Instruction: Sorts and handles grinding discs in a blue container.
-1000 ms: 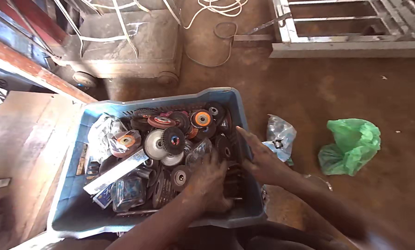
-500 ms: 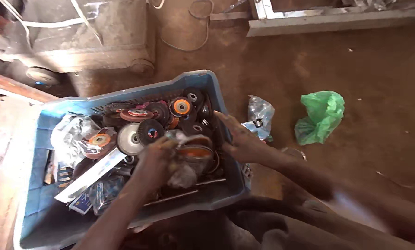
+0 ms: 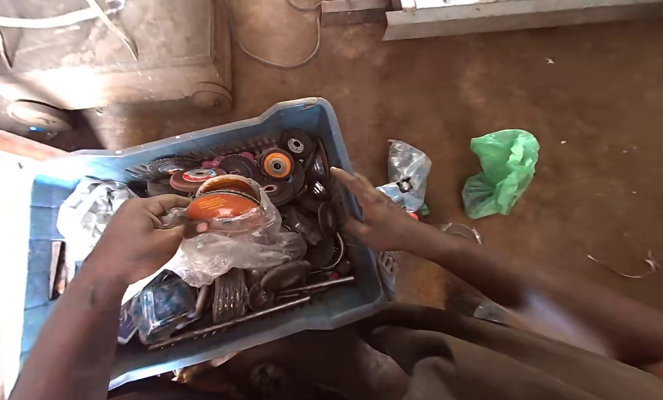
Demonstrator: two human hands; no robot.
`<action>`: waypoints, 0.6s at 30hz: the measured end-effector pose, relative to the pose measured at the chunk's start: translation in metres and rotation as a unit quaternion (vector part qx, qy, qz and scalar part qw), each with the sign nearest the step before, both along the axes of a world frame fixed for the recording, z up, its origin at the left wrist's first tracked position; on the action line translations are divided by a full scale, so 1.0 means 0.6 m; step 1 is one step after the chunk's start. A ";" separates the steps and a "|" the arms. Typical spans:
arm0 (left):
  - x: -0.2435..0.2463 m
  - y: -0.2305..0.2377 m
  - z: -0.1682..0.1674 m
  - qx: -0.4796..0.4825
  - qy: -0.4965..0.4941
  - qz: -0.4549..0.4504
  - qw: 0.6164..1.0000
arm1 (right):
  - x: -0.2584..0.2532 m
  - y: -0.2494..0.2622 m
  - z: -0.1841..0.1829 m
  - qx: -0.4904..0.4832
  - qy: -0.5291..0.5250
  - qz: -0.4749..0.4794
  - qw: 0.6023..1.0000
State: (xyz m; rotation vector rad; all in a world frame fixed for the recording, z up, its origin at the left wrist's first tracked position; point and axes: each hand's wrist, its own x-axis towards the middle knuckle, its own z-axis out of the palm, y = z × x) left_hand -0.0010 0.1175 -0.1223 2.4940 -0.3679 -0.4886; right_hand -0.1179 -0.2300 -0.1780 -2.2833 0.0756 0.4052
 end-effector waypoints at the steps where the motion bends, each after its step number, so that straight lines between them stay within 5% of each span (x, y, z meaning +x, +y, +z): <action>1: 0.002 0.011 -0.002 -0.029 0.017 0.011 0.999 | 0.000 -0.001 -0.001 0.000 -0.003 0.002 1.000; 6: 0.012 0.051 0.005 -0.122 0.065 0.116 0.984 | 0.000 0.000 -0.001 -0.006 0.000 0.003 1.000; 18: 0.055 0.087 -0.015 -0.065 0.123 0.299 0.944 | 0.002 0.001 0.002 -0.019 0.019 0.000 1.000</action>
